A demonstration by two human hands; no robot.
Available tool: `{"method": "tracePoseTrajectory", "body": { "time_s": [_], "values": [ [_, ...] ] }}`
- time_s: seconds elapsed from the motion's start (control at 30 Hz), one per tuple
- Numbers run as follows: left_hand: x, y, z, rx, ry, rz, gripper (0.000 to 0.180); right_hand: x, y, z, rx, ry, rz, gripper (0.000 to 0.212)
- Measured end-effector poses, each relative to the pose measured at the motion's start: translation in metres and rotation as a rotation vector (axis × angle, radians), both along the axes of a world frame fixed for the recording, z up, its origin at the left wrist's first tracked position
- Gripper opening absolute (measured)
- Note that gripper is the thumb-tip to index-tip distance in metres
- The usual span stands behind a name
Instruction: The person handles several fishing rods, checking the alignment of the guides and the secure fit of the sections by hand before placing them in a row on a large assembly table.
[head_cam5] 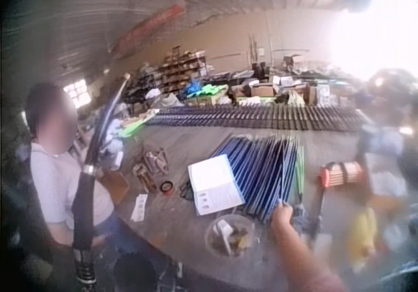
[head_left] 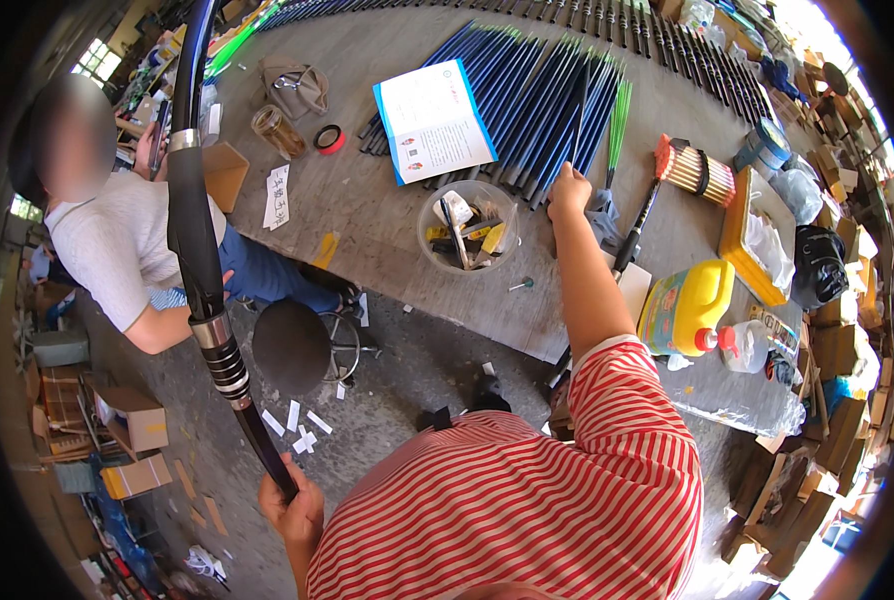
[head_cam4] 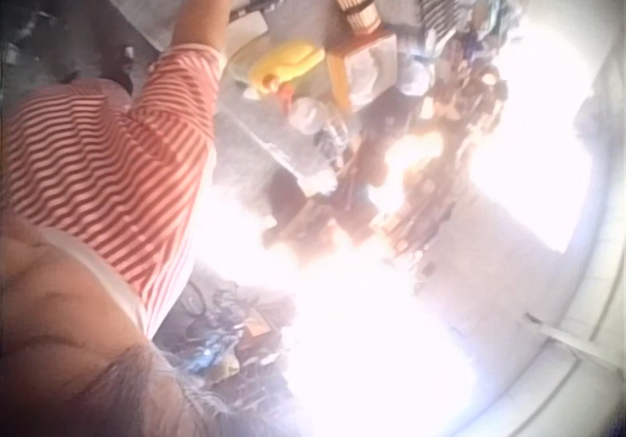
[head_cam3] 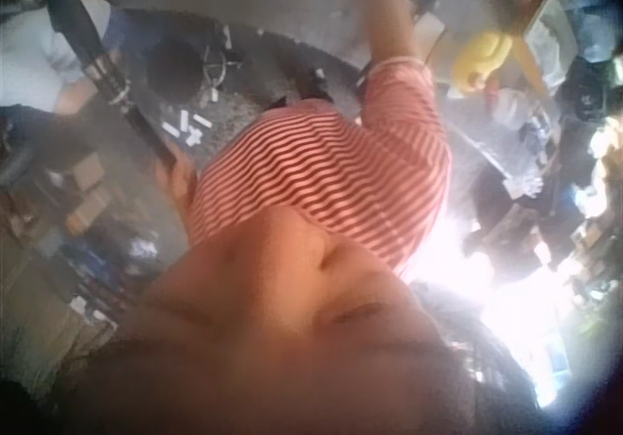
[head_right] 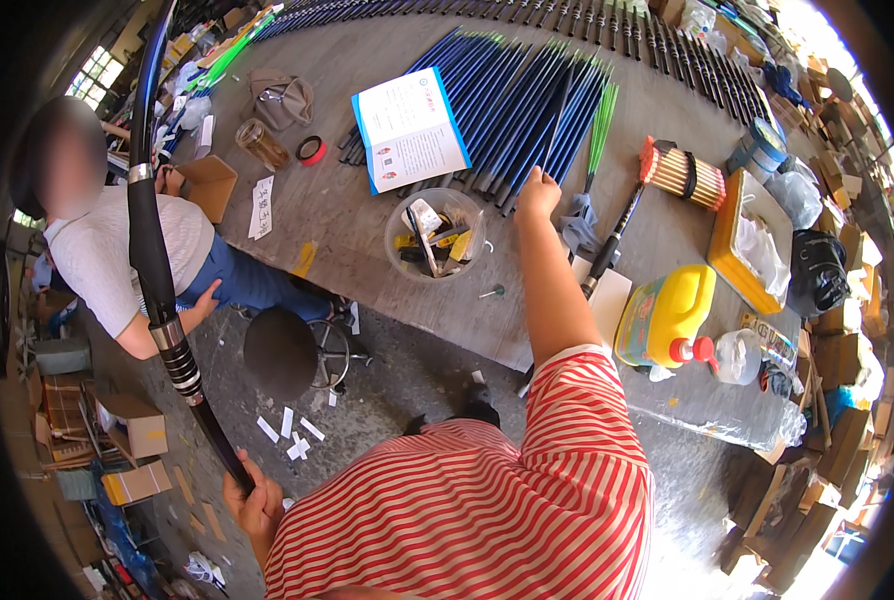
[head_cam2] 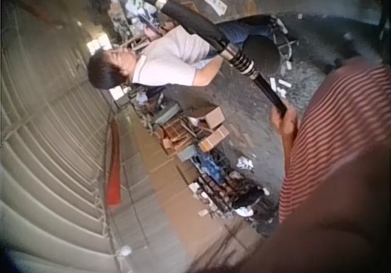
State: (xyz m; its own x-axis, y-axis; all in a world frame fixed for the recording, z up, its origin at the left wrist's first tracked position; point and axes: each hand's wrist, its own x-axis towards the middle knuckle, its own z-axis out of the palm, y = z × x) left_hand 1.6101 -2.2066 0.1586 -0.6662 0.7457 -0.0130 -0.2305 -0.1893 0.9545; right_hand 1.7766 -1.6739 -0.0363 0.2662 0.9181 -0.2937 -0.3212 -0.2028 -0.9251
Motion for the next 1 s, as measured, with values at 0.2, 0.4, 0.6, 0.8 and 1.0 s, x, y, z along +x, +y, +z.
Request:
{"method": "tracePoseTrajectory", "body": {
  "time_s": [0.2,0.4,0.6,0.8,1.0],
  "values": [
    [-0.03,-0.008,-0.013,0.234,-0.015,-0.128,0.049,0.013,-0.08,0.041,0.418,0.086,-0.027,0.017],
    [-0.077,-0.012,0.012,0.516,0.155,-0.109,0.052,0.048,-0.195,0.086,0.379,0.488,0.235,0.041],
    [-0.123,-0.039,0.092,0.668,0.436,0.048,0.049,0.068,-0.304,0.026,0.21,0.299,0.488,0.035],
    [-0.19,-0.071,0.151,0.544,0.517,0.354,0.042,0.078,-0.383,-0.002,0.311,0.184,0.758,0.042],
    [-0.229,-0.1,0.175,0.455,0.531,0.405,0.063,0.049,-0.398,0.048,0.309,-0.034,1.175,0.052]
  ]
}}
